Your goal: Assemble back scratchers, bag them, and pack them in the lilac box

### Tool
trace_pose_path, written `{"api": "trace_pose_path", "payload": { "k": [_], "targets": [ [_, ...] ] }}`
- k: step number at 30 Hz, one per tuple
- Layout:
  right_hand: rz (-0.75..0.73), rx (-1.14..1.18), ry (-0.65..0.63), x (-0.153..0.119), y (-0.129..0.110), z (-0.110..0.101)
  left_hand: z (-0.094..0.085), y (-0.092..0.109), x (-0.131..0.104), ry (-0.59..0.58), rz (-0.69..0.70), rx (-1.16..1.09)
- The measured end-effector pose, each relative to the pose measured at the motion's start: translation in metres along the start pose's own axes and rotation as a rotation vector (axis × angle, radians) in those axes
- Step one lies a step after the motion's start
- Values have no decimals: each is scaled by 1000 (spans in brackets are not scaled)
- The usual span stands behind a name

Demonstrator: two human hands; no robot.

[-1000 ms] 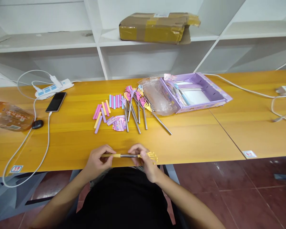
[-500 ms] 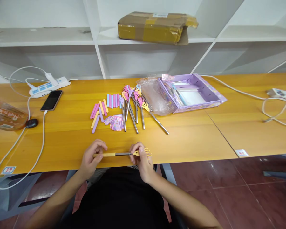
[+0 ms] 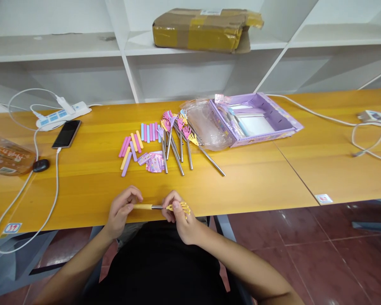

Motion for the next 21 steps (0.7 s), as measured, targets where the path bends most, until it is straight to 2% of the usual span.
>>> {"api": "trace_pose_path", "payload": {
  "k": [5, 11, 13, 16, 19, 21],
  "targets": [
    [-36, -15, -82, -3, 3, 1, -2, -3, 1, -15, -37, -48],
    [-53, -23, -83, -3, 7, -1, -1, -4, 2, -41, -84, -101],
    [-108, 25, -57, -2, 7, -1, -2, -1, 3, -66, -161, -236],
    [-154, 193, 85, 0, 5, 3, -3, 11, 1, -145, -303, -626],
    [-112, 397, 234, 3, 2, 8, 2, 24, -6, -283, -279, -942],
    [-69, 462, 254, 2, 2, 13, 8, 25, -11, -377, -219, -962]
  ]
}}
Point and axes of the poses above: each hand's wrist, its own x-axis towards the middle knuckle, its own z-axis out of the palm, y = z × x, the point moved 1 cm from there along x, towards the middle knuckle, and after that the axes turned 14 degrees about -z, right-handed, at the moved point
